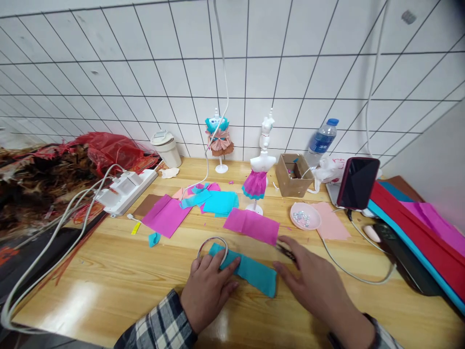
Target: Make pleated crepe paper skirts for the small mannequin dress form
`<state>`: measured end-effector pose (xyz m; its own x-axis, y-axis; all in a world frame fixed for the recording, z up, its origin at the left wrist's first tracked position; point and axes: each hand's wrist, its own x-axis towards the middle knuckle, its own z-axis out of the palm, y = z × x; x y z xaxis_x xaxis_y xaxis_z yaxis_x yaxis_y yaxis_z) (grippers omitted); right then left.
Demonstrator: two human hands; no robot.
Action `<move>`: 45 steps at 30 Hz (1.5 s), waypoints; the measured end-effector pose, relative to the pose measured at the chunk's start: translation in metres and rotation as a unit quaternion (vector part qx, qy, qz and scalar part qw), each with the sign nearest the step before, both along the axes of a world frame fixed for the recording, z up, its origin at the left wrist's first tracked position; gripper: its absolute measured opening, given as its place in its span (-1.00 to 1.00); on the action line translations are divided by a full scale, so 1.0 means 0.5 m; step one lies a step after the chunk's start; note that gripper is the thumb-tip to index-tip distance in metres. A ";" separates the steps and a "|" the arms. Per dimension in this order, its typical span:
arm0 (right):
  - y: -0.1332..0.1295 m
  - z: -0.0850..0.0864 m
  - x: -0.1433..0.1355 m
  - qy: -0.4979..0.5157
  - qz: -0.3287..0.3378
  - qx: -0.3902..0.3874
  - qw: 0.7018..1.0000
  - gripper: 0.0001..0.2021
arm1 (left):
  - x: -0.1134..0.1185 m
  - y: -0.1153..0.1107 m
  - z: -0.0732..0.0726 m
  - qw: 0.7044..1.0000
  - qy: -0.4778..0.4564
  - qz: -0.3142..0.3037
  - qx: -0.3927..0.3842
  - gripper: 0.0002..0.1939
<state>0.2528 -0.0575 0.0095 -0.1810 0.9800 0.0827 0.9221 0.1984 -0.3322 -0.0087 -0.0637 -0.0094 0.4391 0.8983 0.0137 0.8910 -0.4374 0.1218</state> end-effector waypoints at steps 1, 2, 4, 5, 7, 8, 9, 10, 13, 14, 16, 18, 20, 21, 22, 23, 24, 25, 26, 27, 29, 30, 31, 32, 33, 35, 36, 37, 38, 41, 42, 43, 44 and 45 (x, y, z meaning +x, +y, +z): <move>0.004 -0.004 -0.015 -0.004 0.027 -0.013 1.000 -0.57 | 0.001 0.003 0.001 1.000 0.002 0.001 0.004 -0.52; 0.006 -0.010 -0.028 -0.014 0.052 -0.031 0.998 -0.59 | -0.002 0.006 0.001 1.000 0.004 0.001 0.011 -0.52; 0.008 -0.027 -0.040 -0.037 0.049 -0.066 0.996 -0.64 | -0.016 0.008 -0.001 1.000 0.004 -0.008 0.021 -0.49; 0.008 -0.034 -0.038 -0.039 0.047 -0.081 0.995 -0.65 | -0.025 0.008 -0.002 1.000 0.004 -0.019 0.022 -0.48; 0.008 -0.042 -0.021 -0.038 0.048 -0.099 0.993 -0.65 | -0.043 0.004 -0.006 0.999 0.003 -0.052 0.012 -0.49; 0.009 -0.041 -0.010 -0.037 0.052 -0.105 0.992 -0.64 | -0.049 0.001 -0.008 0.998 0.002 -0.065 0.006 -0.51; 0.011 -0.037 0.000 -0.037 0.054 -0.109 0.992 -0.62 | -0.051 -0.002 -0.009 0.997 0.000 -0.072 0.002 -0.52; 0.014 -0.030 0.006 -0.038 0.053 -0.106 0.992 -0.62 | -0.049 -0.005 -0.010 0.997 -0.002 -0.073 -0.001 -0.53; 0.036 -0.006 -0.001 -0.061 0.043 -0.058 0.996 -0.66 | -0.030 -0.009 -0.007 0.998 -0.003 -0.056 -0.006 -0.51; 0.048 0.000 -0.010 -0.077 0.042 -0.035 0.996 -0.66 | -0.023 -0.009 -0.005 0.999 -0.002 -0.048 -0.006 -0.50; 0.076 0.004 -0.030 -0.114 0.052 0.019 0.992 -0.63 | -0.014 -0.008 -0.003 0.999 -0.001 -0.035 0.000 -0.50; 0.103 -0.004 -0.044 -0.131 0.063 0.053 0.988 -0.61 | -0.014 -0.006 -0.004 0.999 -0.003 -0.026 0.019 -0.53; 0.116 -0.017 -0.050 -0.132 0.079 0.073 0.985 -0.62 | -0.022 -0.006 -0.007 0.999 0.000 -0.017 0.038 -0.56; 0.117 -0.025 -0.050 -0.125 0.083 0.087 0.985 -0.63 | -0.026 -0.005 -0.008 0.999 0.004 -0.013 0.045 -0.58; 0.112 -0.032 -0.049 -0.115 0.089 0.103 0.984 -0.64 | -0.030 -0.005 -0.009 0.999 0.008 -0.011 0.050 -0.59; 0.103 -0.039 -0.048 -0.101 0.106 0.120 0.982 -0.63 | -0.034 -0.004 -0.010 0.998 0.013 -0.011 0.053 -0.60; 0.090 -0.046 -0.047 -0.085 0.137 0.134 0.978 -0.61 | -0.038 -0.003 -0.010 0.998 0.016 -0.015 0.053 -0.61; 0.076 -0.051 -0.045 -0.070 0.188 0.142 0.969 -0.59 | -0.041 -0.001 -0.009 0.998 0.019 -0.021 0.054 -0.61; 0.061 -0.057 -0.043 -0.058 0.247 0.141 0.957 -0.57 | -0.045 0.002 -0.008 0.998 0.022 -0.028 0.055 -0.62; 0.047 -0.061 -0.041 -0.050 0.291 0.133 0.946 -0.58 | -0.049 0.004 -0.006 0.997 0.024 -0.036 0.057 -0.62; 0.025 -0.069 -0.033 -0.042 0.319 0.108 0.941 -0.60 | -0.059 0.011 -0.001 0.996 0.023 -0.059 0.063 -0.63; 0.018 -0.071 -0.029 -0.041 0.314 0.093 0.944 -0.61 | -0.065 0.014 0.002 0.995 0.019 -0.075 0.066 -0.64; 0.013 -0.072 -0.023 -0.039 0.306 0.079 0.948 -0.61 | -0.070 0.017 0.004 0.993 0.013 -0.090 0.070 -0.66; 0.010 -0.072 -0.018 -0.037 0.303 0.067 0.950 -0.60 | -0.075 0.019 0.006 0.992 0.005 -0.102 0.073 -0.67; 0.008 -0.072 -0.014 -0.035 0.302 0.059 0.951 -0.60 | -0.078 0.021 0.008 0.991 -0.002 -0.111 0.075 -0.68; 0.007 -0.070 -0.009 -0.033 0.300 0.051 0.952 -0.60 | -0.081 0.020 0.010 0.990 -0.014 -0.116 0.079 -0.68; 0.006 -0.069 -0.008 -0.033 0.297 0.052 0.953 -0.61 | -0.080 0.019 0.010 0.990 -0.017 -0.116 0.079 -0.68; 0.004 -0.068 -0.009 -0.034 0.292 0.054 0.954 -0.62 | -0.079 0.017 0.009 0.990 -0.020 -0.116 0.077 -0.68; 0.002 -0.068 -0.010 -0.034 0.287 0.057 0.956 -0.64 | -0.077 0.015 0.007 0.990 -0.024 -0.115 0.071 -0.68; -0.003 -0.065 -0.016 -0.033 0.259 0.066 0.963 -0.70 | -0.074 0.020 -0.001 0.993 -0.065 -0.086 0.040 -0.72; -0.004 -0.064 -0.017 -0.031 0.251 0.064 0.965 -0.72 | -0.077 0.027 -0.003 0.994 -0.082 -0.063 0.028 -0.72; -0.003 -0.063 -0.018 -0.029 0.245 0.059 0.967 -0.74 | -0.081 0.036 -0.003 0.995 -0.095 -0.033 0.022 -0.71; -0.002 -0.062 -0.019 -0.029 0.245 0.053 0.968 -0.75 | -0.088 0.047 -0.002 0.995 -0.101 -0.001 0.021 -0.71; 0.000 -0.062 -0.019 -0.030 0.248 0.049 0.967 -0.76 | -0.096 0.059 0.003 0.995 -0.093 0.033 0.027 -0.71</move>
